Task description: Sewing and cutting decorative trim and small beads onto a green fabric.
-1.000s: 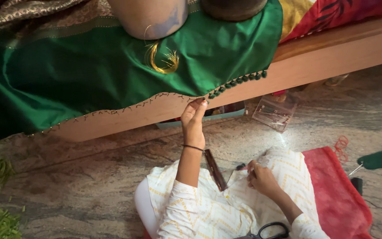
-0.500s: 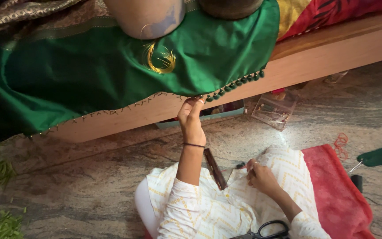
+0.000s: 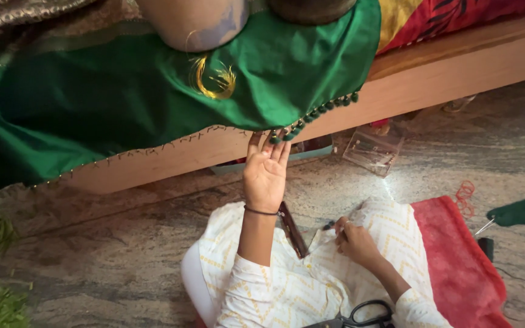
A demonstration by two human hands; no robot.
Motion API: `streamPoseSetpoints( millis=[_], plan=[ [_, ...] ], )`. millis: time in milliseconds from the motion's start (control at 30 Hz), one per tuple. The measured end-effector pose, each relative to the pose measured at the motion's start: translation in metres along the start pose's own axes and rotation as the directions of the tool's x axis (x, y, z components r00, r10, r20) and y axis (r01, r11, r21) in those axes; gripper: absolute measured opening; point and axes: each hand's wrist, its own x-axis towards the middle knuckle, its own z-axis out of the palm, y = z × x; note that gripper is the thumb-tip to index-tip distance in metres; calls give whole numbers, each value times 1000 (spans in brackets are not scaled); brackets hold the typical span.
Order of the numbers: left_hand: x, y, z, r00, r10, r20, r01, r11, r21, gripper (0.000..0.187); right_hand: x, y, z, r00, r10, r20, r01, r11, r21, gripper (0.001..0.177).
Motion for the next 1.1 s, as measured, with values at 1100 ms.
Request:
streamPoseSetpoints(
  millis=[1100],
  plan=[
    [22, -14, 0, 992, 75, -98, -50, 972, 229, 27, -7, -15, -3, 1000, 12, -10, -12, 998, -57, 12]
  ],
)
